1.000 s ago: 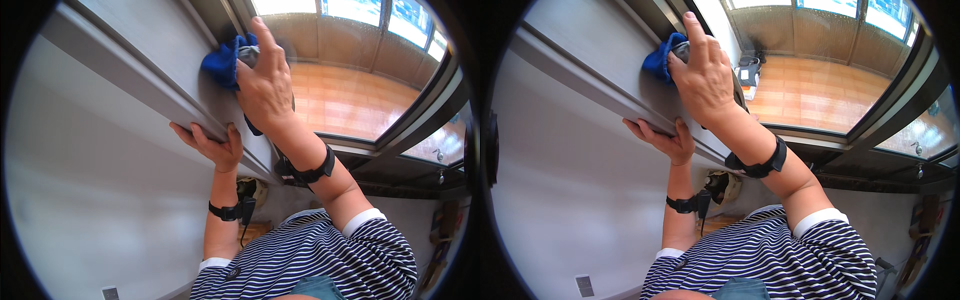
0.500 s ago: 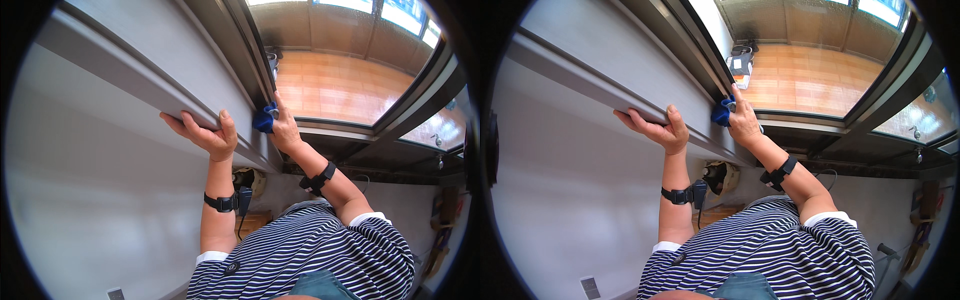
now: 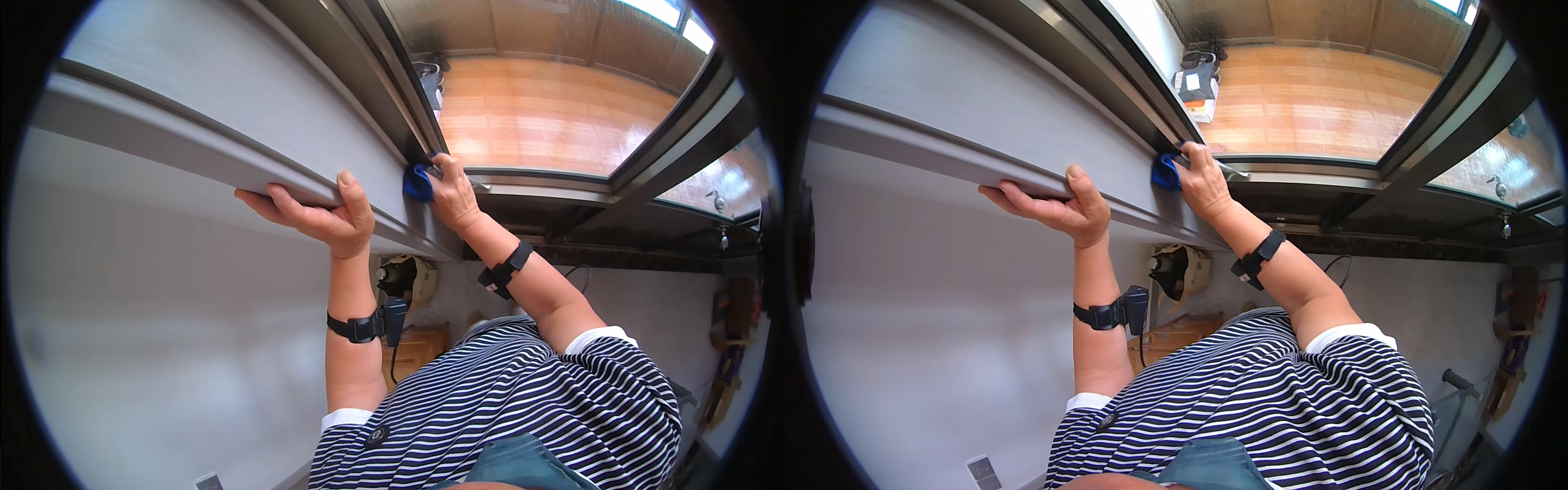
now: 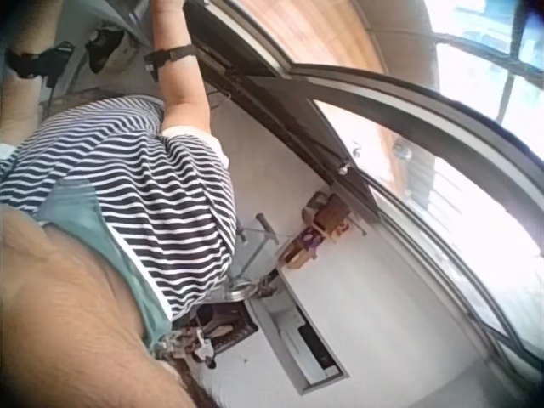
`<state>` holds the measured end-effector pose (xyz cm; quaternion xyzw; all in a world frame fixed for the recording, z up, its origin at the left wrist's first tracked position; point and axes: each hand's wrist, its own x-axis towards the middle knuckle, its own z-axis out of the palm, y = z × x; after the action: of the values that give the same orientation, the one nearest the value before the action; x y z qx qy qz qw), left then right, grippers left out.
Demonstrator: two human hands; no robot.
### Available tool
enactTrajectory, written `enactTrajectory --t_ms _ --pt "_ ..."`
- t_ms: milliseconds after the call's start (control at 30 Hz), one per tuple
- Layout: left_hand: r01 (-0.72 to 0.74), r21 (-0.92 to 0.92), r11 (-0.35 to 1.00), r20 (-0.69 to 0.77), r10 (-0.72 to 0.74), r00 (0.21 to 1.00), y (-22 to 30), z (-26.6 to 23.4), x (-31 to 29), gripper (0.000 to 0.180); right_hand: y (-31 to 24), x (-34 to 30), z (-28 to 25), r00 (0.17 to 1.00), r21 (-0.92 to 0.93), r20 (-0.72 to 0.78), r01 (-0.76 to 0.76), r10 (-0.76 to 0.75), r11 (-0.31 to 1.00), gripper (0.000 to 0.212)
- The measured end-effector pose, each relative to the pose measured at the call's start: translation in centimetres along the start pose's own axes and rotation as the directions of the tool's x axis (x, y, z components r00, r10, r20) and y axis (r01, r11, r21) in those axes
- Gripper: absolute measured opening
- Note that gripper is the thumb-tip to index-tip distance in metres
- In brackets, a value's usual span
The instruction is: The person wipes a white closet door, a lower cabinet section, and a sliding glass door frame using a blue cloth.
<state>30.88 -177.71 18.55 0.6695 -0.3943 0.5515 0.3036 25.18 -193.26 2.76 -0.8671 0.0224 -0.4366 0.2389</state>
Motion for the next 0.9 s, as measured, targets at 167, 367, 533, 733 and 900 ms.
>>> enactTrajectory --t_ms 167,367,533,733,900 --pt "-0.026 0.001 1.0 -0.015 0.026 1.0 -0.5 0.4 -0.1 0.083 2.4 -5.2 0.7 0.902 0.035 0.293 -0.341 0.317 0.939 0.037" --pt "-0.019 0.013 1.0 -0.011 0.019 1.0 -0.9 -0.4 0.0 0.084 -0.1 1.9 -3.7 0.975 0.267 -0.135 -0.137 0.178 0.954 0.043" --pt "-0.017 -0.064 0.998 -0.016 0.016 1.0 -0.6 0.5 0.0 0.083 1.3 3.8 -1.8 0.964 0.257 -0.25 -0.027 0.094 0.966 0.035" --pt "-0.013 -0.025 1.0 -0.004 0.013 1.0 -1.1 -0.1 -0.2 0.084 3.5 -6.9 -0.8 0.923 0.009 0.245 -0.31 0.298 0.951 0.029" --pt "-0.021 0.011 1.0 -0.019 0.022 1.0 -0.7 0.2 -0.3 0.083 4.5 -6.9 -0.6 0.824 0.135 0.139 -0.565 0.549 0.814 0.036"
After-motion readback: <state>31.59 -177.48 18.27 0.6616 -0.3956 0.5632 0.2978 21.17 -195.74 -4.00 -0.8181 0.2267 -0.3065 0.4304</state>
